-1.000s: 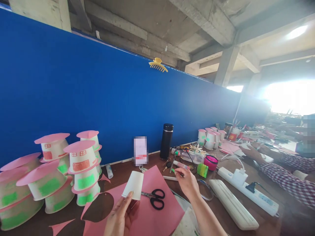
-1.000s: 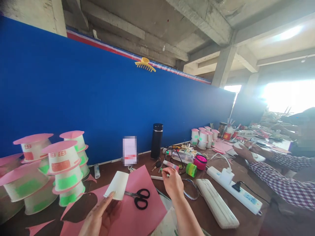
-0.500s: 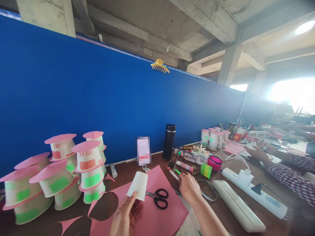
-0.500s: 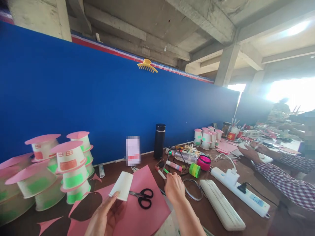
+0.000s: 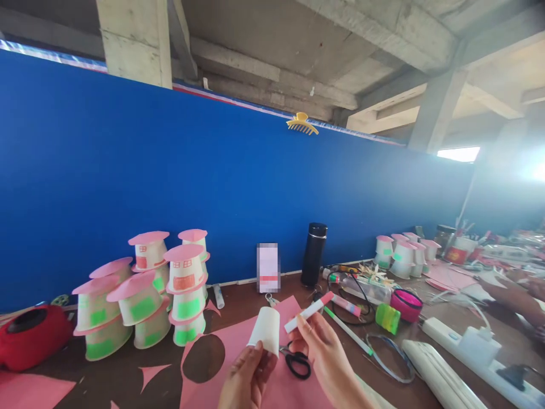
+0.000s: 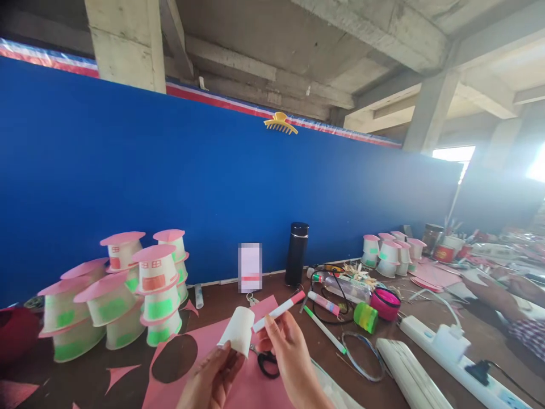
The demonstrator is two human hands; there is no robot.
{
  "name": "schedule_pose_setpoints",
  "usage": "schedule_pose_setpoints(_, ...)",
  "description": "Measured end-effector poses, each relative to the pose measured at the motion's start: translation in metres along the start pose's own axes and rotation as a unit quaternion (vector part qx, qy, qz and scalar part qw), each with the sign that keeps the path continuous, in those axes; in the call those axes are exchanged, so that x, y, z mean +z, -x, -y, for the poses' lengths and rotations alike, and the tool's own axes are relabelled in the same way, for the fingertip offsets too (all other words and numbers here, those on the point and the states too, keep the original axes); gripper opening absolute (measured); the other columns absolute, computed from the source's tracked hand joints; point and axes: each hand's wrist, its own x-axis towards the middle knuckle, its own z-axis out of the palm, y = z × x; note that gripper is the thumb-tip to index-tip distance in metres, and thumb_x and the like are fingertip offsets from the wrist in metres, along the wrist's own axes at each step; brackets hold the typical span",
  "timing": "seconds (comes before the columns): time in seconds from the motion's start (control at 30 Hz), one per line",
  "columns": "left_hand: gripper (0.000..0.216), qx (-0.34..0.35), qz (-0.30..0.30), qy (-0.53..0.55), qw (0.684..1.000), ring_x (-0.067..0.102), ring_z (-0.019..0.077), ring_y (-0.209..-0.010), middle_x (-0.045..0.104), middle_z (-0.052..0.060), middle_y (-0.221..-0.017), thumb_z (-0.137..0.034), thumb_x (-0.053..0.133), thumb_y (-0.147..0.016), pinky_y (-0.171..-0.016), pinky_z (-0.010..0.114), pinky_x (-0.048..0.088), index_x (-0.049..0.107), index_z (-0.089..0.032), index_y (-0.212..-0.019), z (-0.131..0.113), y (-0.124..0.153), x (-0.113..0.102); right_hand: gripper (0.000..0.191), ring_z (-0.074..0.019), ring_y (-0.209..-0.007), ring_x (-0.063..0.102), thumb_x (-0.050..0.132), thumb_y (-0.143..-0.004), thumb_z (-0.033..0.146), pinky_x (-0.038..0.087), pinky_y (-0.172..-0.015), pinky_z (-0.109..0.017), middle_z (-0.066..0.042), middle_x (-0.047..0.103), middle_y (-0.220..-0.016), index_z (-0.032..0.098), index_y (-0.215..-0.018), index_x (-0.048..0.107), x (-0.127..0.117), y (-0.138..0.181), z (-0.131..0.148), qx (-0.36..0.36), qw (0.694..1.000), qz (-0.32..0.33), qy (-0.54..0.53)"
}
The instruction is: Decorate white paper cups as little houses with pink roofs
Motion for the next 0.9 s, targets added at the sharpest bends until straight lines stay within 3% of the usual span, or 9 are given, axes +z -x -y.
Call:
schedule_pose_setpoints(0.1,0.011,0.014,0.009,-0.019,1.0,0.068,0.0148,-0.066,0.069,0.007,-0.07,-0.006,0.074,-0.07,-0.071,0.025,0.06,0.065,-0.011,-0.066,0.005,0.004,0.001,0.04,-0.0159,-0.063,0.065,0.076,-0.073,0.053,0.05,-0.062,-0.028,-0.004,0.07,-0.074,0.016,-0.084,0.065,0.007,0.008,-0.003,0.022,0.999,-0.002,-0.046)
schedule_pose_setpoints(0.23,0.032,0.029,0.013,-0.133,0.991,0.064,0.0121,-0.06,0.064,0.003,-0.062,-0.038,0.085,-0.059,-0.059,0.018,0.054,0.066,-0.012,-0.064,0.008,0.008,0.0,0.038,-0.0167,-0.066,0.065,0.076,-0.075,0.05,0.051,-0.067,-0.03,-0.005,0.071,-0.077,0.016,-0.087,0.066,0.006,0.008,-0.007,0.038,0.998,0.01,-0.05)
schedule_pose_setpoints(0.33,0.048,0.061,-0.012,-0.28,0.958,0.05,0.0076,-0.042,0.056,-0.001,-0.055,-0.06,0.074,-0.061,-0.034,0.015,0.034,0.063,-0.014,-0.064,0.005,0.014,-0.001,0.035,-0.0153,-0.066,0.065,0.074,-0.077,0.048,0.05,-0.066,-0.028,-0.004,0.07,-0.075,0.017,-0.089,0.065,0.004,0.006,-0.009,0.054,0.996,0.034,-0.059)
schedule_pose_setpoints(0.4,0.053,0.112,-0.003,-0.329,0.938,0.037,0.0039,-0.034,0.052,-0.004,-0.052,-0.068,0.066,-0.065,-0.031,0.015,0.021,0.059,-0.016,-0.065,0.001,0.019,0.0,0.033,-0.0151,-0.066,0.065,0.074,-0.078,0.047,0.049,-0.066,-0.027,-0.002,0.068,-0.073,0.018,-0.089,0.064,0.004,0.006,-0.009,0.059,0.995,0.044,-0.073)
schedule_pose_setpoints(0.47,0.054,0.173,0.021,-0.33,0.928,0.029,0.002,-0.031,0.051,-0.006,-0.051,-0.07,0.062,-0.068,-0.032,0.016,0.019,0.058,-0.017,-0.072,-0.001,0.023,0.004,0.032,-0.0145,-0.065,0.064,0.075,-0.078,0.046,0.049,-0.064,-0.027,-0.001,0.067,-0.072,0.018,-0.088,0.064,0.004,0.006,-0.009,0.058,0.993,0.056,-0.083)
schedule_pose_setpoints(0.6,0.058,0.249,0.054,-0.294,0.921,0.033,0.0031,-0.036,0.054,-0.005,-0.059,-0.065,0.067,-0.067,-0.035,0.017,0.025,0.061,-0.018,-0.1,0.001,0.029,0.011,0.031,-0.012,-0.057,0.06,0.072,-0.081,0.047,0.045,-0.057,-0.024,0.0,0.064,-0.066,0.017,-0.084,0.063,0.007,0.009,-0.006,0.054,0.993,0.084,-0.065)
schedule_pose_setpoints(0.9,0.051,0.22,0.088,-0.375,0.896,0.044,0.0085,-0.042,0.059,0.0,-0.058,-0.064,0.065,-0.07,-0.036,0.019,0.031,0.068,-0.017,-0.09,0.003,0.031,0.007,0.035,-0.0058,-0.048,0.044,0.069,-0.082,0.05,0.031,-0.044,-0.018,0.001,0.059,-0.061,0.016,-0.077,0.06,0.014,0.015,0.003,0.02,0.993,0.118,0.008)
